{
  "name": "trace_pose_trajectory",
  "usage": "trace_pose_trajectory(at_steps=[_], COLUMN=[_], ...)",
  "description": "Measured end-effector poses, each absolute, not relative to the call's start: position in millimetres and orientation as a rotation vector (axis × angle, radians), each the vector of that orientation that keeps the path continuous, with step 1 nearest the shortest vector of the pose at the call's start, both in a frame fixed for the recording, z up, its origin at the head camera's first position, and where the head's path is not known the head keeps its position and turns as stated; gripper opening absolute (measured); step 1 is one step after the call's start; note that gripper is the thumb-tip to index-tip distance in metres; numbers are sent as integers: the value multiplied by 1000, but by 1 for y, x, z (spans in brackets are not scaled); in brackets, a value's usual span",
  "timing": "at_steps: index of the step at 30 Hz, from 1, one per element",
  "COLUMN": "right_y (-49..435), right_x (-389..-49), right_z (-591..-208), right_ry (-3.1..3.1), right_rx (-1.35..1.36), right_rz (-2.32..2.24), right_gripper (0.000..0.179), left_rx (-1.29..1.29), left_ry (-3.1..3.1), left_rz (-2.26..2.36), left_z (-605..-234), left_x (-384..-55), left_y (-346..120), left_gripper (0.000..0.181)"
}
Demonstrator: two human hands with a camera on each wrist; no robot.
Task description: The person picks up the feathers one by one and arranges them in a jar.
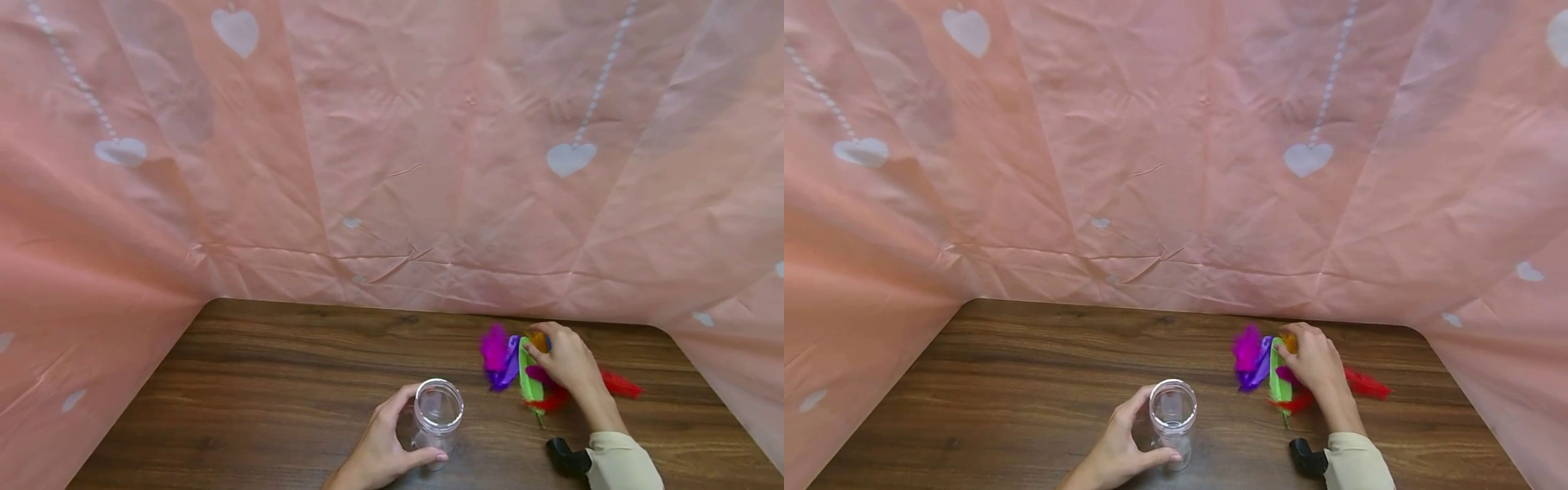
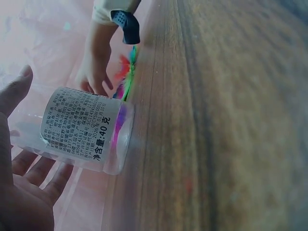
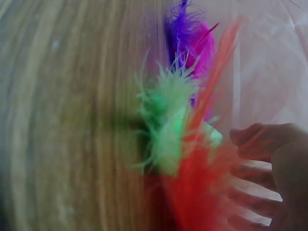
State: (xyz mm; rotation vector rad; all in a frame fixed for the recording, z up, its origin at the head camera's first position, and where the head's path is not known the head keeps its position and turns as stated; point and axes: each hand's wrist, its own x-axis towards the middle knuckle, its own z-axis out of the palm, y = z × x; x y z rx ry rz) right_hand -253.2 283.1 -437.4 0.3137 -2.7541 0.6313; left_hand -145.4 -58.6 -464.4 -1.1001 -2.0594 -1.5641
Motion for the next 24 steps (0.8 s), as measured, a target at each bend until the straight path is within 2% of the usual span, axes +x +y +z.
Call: trace_pose_trajectory(at_steps=[24], right_y=[283], right_x=[-261], right_z=[-439], right_ry=[-2808], right_rx=[326], right_rz=[665], right_gripper=[32], left_rx=[-1101], left_ry=[-2051], left_rz=[-1568], left_z=[-469], left_x=[-145], left_y=[-58], left_gripper=[82])
